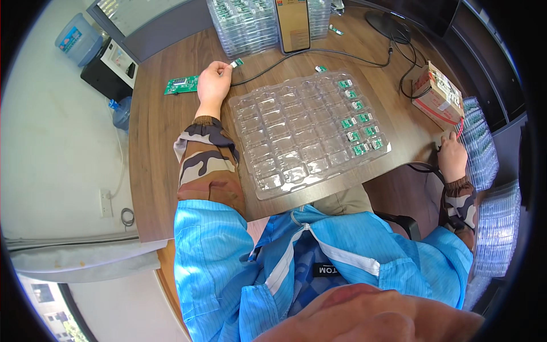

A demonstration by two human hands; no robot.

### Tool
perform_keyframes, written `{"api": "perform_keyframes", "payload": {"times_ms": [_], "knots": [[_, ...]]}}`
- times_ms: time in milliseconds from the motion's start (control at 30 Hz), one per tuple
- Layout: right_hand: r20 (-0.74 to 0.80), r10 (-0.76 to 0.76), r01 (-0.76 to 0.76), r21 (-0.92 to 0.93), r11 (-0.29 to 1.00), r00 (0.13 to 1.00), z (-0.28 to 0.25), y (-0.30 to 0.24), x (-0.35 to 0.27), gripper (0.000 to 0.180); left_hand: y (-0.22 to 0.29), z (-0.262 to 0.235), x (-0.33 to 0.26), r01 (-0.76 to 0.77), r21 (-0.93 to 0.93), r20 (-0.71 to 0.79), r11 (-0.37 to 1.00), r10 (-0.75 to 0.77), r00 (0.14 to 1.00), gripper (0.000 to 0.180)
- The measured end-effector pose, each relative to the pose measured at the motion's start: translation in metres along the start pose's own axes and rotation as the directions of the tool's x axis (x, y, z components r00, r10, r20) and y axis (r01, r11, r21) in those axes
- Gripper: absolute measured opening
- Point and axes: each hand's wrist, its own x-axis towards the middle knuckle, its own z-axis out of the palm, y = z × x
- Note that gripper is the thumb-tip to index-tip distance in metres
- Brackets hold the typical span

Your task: Manually placing small green circuit board components into a plastic organizer tray grid.

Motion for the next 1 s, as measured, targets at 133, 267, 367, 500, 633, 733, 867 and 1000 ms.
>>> {"api": "perform_keyframes", "payload": {"times_ms": [133,267,367,500,633,733,867,1000], "knots": [[0.055,-0.053,0.053,-0.002,0.999,0.997,0.013,0.002,0.003,0.011,0.000,0.001,0.001,-0.010,0.007,0.003,1.000,0.010,1.000,0.019],[0.084,-0.160,0.158,0.032,0.987,0.984,0.018,0.003,0.002,0.010,0.001,0.000,0.001,0.008,0.001,0.011,1.000,-0.008,1.000,0.019],[0.063,-0.170,0.167,0.050,0.985,0.983,0.024,0.004,0.003,0.010,-0.001,-0.001,0.002,-0.007,0.016,-0.001,1.000,0.007,1.000,0.019],[0.020,-0.146,0.143,0.102,0.984,0.989,0.023,0.003,0.002,0.010,-0.002,0.000,0.002,-0.011,0.009,0.005,1.000,0.011,1.000,0.019],[0.034,-0.116,0.113,0.086,0.990,0.993,0.016,0.000,0.003,0.012,-0.002,0.000,0.002,0.002,0.009,0.010,1.000,-0.002,1.000,0.019],[0.042,-0.102,0.098,0.084,0.992,0.994,0.021,0.001,0.005,0.014,0.000,-0.001,0.001,0.002,0.000,0.018,1.000,-0.002,1.000,0.019],[0.049,-0.100,0.096,0.070,0.993,0.994,0.026,0.001,0.006,0.015,0.001,0.000,0.001,0.000,0.013,0.021,1.000,0.000,1.000,0.019],[0.037,-0.110,0.107,0.063,0.992,0.993,0.029,0.002,0.007,0.016,0.002,-0.002,0.000,0.018,0.017,0.011,1.000,-0.019,1.000,0.019]]}}
